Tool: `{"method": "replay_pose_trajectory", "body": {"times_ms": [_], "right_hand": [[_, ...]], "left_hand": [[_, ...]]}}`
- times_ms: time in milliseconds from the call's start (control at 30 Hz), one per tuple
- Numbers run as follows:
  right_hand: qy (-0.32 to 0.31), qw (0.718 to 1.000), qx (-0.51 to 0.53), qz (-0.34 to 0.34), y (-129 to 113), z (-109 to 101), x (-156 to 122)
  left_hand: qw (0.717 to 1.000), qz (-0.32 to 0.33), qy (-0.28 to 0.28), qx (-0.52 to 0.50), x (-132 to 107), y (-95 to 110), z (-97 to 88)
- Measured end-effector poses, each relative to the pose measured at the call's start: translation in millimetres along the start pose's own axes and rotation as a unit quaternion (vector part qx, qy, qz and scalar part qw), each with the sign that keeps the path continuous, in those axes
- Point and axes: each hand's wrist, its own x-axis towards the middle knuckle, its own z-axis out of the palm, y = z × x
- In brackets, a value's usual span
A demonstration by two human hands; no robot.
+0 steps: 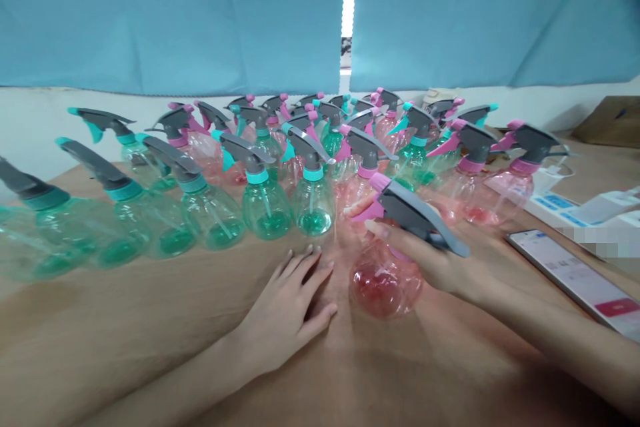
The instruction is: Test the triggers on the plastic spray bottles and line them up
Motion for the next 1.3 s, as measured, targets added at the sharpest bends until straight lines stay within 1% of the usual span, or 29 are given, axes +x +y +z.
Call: {"method": "replay_pose_trajectory", "body": {"times_ms": [100,167,267,400,467,567,833,1000,1133,1300], "right_hand": [[0.03,0.998,-0.055,0.019,-2.7,-3.1,-1.2],[0.013,0.998,-0.066,0.005,-4.1,-5.5,-0.2],[-0.029,0.998,-0.046,-0.022,-5.5,-7.9,3.3],[-0.058,0.998,-0.02,-0.029,-6.0,-8.6,6.3],[-0.064,0.998,-0.006,-0.029,-6.3,-8.5,6.3],[-0.051,0.998,0.016,-0.02,-6.3,-7.5,5.9],[-0.082,0.991,0.102,0.001,10.7,8.0,0.5],[-0.092,0.992,0.084,0.017,13.6,8.6,-1.3],[-0.122,0.991,0.056,-0.006,19.8,9.4,-0.6],[-0.093,0.994,0.053,-0.029,27.9,13.9,-0.7]], "left_hand": [[1.0,-0.003,-0.005,0.005,0.2,0.2,-0.2],[1.0,-0.004,-0.008,0.005,0.2,0.4,-0.5],[1.0,-0.006,-0.007,0.0,0.0,0.4,-0.9],[1.0,-0.006,-0.003,-0.006,-0.4,-0.1,-0.5],[1.0,-0.006,-0.003,-0.006,-0.4,-0.3,-0.2],[1.0,-0.006,-0.007,-0.002,-0.1,-0.2,-0.4],[1.0,-0.01,-0.017,0.001,-1.1,0.6,-1.1],[1.0,-0.007,-0.02,0.002,-1.5,0.5,-0.3],[1.0,-0.007,-0.018,0.004,-0.8,0.4,0.1],[1.0,-0.01,-0.018,0.006,-1.3,-0.3,1.2]]}}
